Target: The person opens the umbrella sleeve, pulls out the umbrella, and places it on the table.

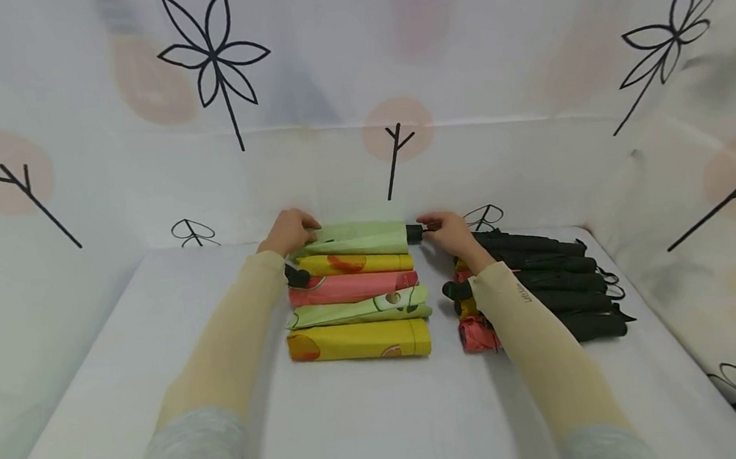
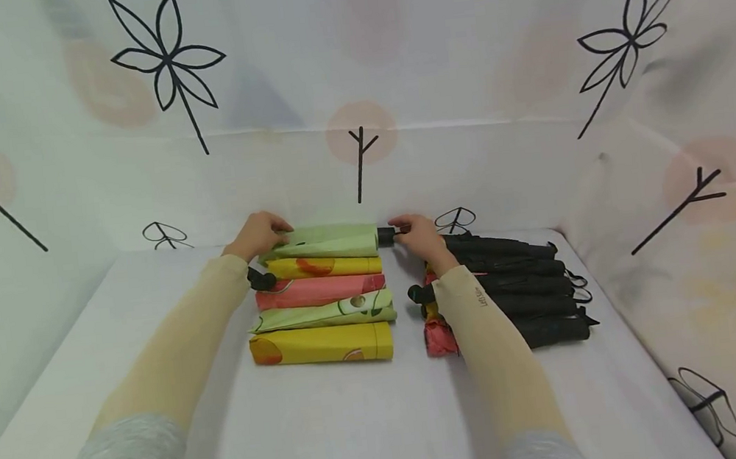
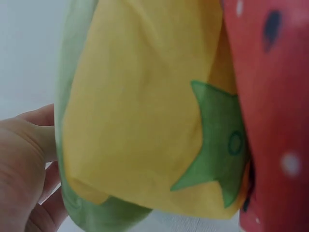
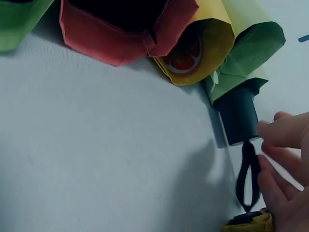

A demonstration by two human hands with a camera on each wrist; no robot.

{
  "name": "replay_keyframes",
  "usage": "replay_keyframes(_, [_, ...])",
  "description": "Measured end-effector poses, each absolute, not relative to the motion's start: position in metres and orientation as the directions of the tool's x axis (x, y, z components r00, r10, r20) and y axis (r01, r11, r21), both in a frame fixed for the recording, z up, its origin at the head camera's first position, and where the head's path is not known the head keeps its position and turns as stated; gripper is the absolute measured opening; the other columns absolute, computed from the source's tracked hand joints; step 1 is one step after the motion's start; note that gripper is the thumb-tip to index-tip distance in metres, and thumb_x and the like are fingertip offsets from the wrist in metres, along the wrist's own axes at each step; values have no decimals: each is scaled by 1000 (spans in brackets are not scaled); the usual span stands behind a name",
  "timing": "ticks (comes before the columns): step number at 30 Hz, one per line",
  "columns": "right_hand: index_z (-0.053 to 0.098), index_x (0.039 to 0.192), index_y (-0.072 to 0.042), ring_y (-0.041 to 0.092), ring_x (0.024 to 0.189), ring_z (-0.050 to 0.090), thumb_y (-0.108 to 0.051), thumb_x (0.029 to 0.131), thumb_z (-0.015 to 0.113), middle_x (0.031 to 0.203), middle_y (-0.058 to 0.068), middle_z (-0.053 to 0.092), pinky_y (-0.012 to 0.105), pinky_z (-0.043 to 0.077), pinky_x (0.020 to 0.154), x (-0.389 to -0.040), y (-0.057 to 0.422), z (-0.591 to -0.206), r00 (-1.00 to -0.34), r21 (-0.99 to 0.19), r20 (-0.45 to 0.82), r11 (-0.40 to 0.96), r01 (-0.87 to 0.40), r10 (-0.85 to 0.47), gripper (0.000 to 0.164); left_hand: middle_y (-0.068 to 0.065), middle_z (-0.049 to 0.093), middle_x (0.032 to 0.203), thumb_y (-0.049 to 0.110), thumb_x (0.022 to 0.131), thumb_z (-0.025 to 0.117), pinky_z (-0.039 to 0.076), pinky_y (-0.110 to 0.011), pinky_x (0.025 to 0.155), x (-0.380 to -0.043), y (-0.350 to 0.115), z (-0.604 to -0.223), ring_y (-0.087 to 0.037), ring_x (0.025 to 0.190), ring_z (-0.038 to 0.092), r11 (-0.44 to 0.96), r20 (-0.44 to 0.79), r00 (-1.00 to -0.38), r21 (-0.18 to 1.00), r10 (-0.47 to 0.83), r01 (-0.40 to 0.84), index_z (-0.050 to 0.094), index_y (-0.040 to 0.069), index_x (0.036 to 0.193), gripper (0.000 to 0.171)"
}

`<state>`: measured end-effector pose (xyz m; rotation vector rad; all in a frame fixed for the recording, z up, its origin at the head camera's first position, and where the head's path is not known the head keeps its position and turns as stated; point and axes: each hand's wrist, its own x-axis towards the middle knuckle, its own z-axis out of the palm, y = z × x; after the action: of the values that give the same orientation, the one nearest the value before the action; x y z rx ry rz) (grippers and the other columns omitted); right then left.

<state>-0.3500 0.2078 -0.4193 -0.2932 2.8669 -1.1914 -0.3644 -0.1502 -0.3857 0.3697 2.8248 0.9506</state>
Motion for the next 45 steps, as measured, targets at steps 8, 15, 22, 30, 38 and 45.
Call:
replay_keyframes(8, [59,140,-10,33,126,52,-12,96,65,139,15,57,50,41,104,-346,203,-421,-988,-727,-17,680,-93,-153,44,-16,66,125,6,95,68,49,-42,96,-369,-156,-391,-32,118,57,762,-62,-965,627,255,161,71,2,121,27])
replay_keyframes(15, [53,145,-10,33,126,53,-12,96,66,144,14,54,49,41,105,-343,202,-421,-986,-734,-41,674,-79,-161,52,-15,65,127,7,94,69,49,-43,96,-369,-157,-393,-33,120,56,759,-81,-964,634,252,145,72,4,121,27])
replay_keyframes(22, [48,148,-8,36,132,47,-12,95,65,147,18,49,49,39,106,-340,199,-419,-977,-700,-91,711,-74,-192,56,-14,65,127,8,94,69,50,-41,95,-366,-154,-392,-31,119,56,776,-93,-964,615,248,140,71,5,122,28])
replay_keyframes(30, [44,151,-8,36,135,43,-9,95,65,150,20,45,51,35,109,-344,199,-420,-969,-734,-123,677,-57,-215,59,-14,65,127,7,94,69,49,-42,96,-367,-155,-394,-32,120,56,764,-70,-965,627,253,154,71,4,122,28])
replay_keyframes(38, [43,151,-7,37,133,45,-5,97,62,149,22,44,51,37,108,-346,199,-421,-966,-741,-123,669,-64,-229,57,-14,66,125,8,93,70,48,-44,97,-369,-159,-398,-32,119,56,748,-60,-964,643,260,162,72,6,121,27])
replay_keyframes(45, [52,144,-7,38,127,50,-5,97,63,142,23,50,50,42,104,-348,199,-427,-975,-740,-95,669,-65,-200,49,-14,65,126,7,94,70,46,-44,99,-367,-158,-398,-32,119,55,744,-59,-961,646,270,169,71,6,121,27])
